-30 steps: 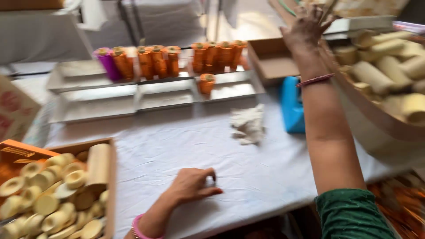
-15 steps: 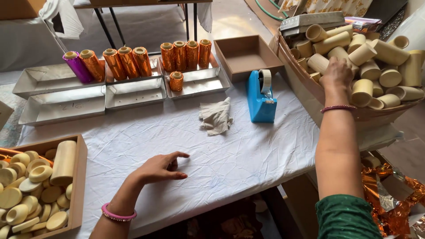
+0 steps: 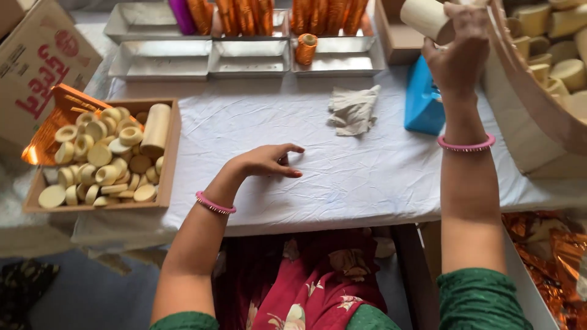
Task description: The person wraps a cylindrical object with a shiny purple foil sheet, folding the edges and securing it with tape. They then place the wrapped cylinder into a metal tray and wipe another cylinder with a cloth.
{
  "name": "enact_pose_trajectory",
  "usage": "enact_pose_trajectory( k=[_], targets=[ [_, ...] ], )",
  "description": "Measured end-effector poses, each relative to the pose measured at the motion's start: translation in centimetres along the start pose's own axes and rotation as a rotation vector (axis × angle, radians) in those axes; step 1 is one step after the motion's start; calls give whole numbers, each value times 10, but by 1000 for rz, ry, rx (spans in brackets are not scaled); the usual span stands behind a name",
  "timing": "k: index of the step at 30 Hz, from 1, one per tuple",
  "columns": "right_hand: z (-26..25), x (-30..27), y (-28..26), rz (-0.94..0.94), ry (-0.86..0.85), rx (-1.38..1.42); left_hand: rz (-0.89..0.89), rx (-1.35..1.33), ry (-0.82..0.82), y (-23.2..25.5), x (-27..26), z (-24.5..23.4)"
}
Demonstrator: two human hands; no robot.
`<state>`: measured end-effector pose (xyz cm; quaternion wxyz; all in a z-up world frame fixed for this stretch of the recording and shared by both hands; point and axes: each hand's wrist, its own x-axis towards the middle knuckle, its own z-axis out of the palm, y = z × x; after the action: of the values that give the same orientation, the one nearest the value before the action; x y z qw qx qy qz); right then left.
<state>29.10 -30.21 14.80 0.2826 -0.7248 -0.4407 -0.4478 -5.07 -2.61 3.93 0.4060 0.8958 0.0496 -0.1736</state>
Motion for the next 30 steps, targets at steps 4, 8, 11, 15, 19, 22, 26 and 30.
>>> enact_pose_trajectory(
  k=[4, 8, 11, 15, 19, 22, 26, 30],
  targets=[
    [-13, -9, 93, 194, 85, -79, 59, 37, 55, -6, -7, 2],
    [-56, -42, 195, 312, 201, -272, 128, -8, 64, 2, -8, -5],
    [-80, -70, 228, 652, 107, -181, -16, -157, -14, 14, -6, -8],
    [-65, -93, 256, 205, -333, -646, -90, -193, -26, 14, -6, -6],
    [-72, -72, 245, 358, -674, -480, -10, 7, 17, 7, -5, 0],
    [-67, -78, 259, 361, -842, -502, -41, 40, 45, 9, -9, 5],
    [-48, -93, 304, 321, -975, -501, -37, 10, 83, 7, -7, 7],
    [-61, -51, 236, 344, -989, -520, -29, -67, 110, 5, -10, 8]
  ],
)
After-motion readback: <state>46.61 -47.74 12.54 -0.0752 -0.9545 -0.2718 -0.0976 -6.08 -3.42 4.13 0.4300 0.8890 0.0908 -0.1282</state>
